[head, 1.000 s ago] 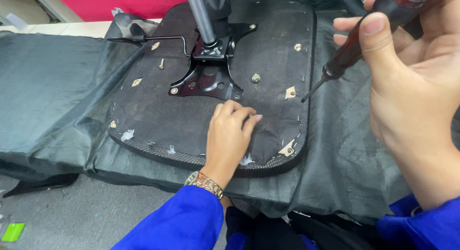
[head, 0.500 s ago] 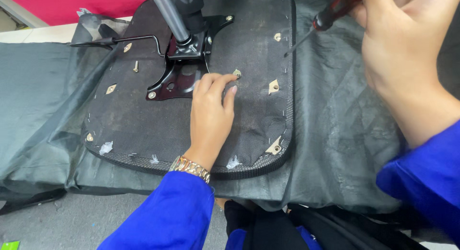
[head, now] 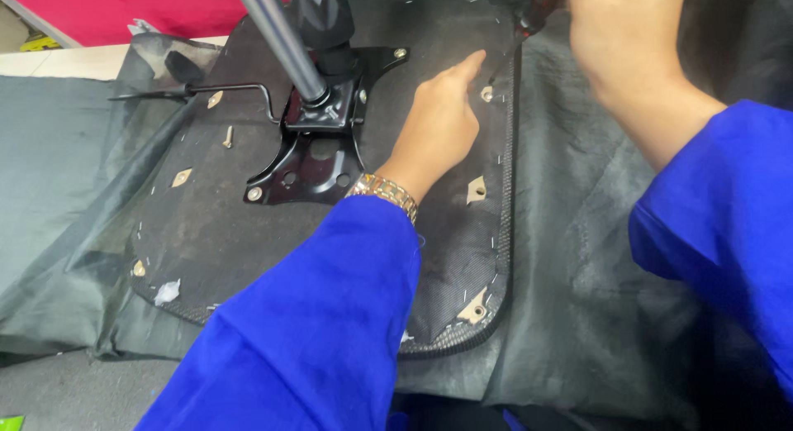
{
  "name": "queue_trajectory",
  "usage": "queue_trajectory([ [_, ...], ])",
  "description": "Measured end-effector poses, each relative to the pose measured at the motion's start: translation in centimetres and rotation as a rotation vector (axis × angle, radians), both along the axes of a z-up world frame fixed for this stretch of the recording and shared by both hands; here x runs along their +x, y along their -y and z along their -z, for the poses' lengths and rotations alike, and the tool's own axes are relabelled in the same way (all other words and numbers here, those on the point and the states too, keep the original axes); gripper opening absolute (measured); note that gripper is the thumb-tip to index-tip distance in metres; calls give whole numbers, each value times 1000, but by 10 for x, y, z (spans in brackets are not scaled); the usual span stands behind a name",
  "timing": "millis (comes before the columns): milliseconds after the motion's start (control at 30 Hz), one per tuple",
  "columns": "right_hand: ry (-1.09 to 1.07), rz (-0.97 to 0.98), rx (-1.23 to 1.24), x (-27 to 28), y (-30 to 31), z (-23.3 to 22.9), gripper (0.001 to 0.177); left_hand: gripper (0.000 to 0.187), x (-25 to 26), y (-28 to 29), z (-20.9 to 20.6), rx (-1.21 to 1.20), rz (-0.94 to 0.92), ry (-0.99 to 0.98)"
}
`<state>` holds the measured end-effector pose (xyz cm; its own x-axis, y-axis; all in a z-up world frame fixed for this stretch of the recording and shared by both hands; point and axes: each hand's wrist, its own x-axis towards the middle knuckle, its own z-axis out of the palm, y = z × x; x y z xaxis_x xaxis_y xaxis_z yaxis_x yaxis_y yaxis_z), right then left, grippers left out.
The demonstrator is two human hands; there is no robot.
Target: The person uses a screwdriver to fasten screws into a black fabric-covered furniture base. They repeatedly pick up screws, align them in pre-drilled holes, and tighten them with the screwdriver.
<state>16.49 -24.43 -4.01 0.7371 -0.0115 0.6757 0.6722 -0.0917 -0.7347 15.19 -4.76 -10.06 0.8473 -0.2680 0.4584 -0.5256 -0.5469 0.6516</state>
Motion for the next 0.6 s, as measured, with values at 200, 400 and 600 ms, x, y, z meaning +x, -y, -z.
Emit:
queue_trajectory([
  [200,-66,189,-139,7,-18,-9,16,36,45,18,-12,68,65,-37],
  [400,-67,145,-217,13,-18,-3,14,26,44,14,-15,-138,152,-100],
  [600,-108,342,-541,20,-16,-16,26,19,55,17,-13,-41,75,-42],
])
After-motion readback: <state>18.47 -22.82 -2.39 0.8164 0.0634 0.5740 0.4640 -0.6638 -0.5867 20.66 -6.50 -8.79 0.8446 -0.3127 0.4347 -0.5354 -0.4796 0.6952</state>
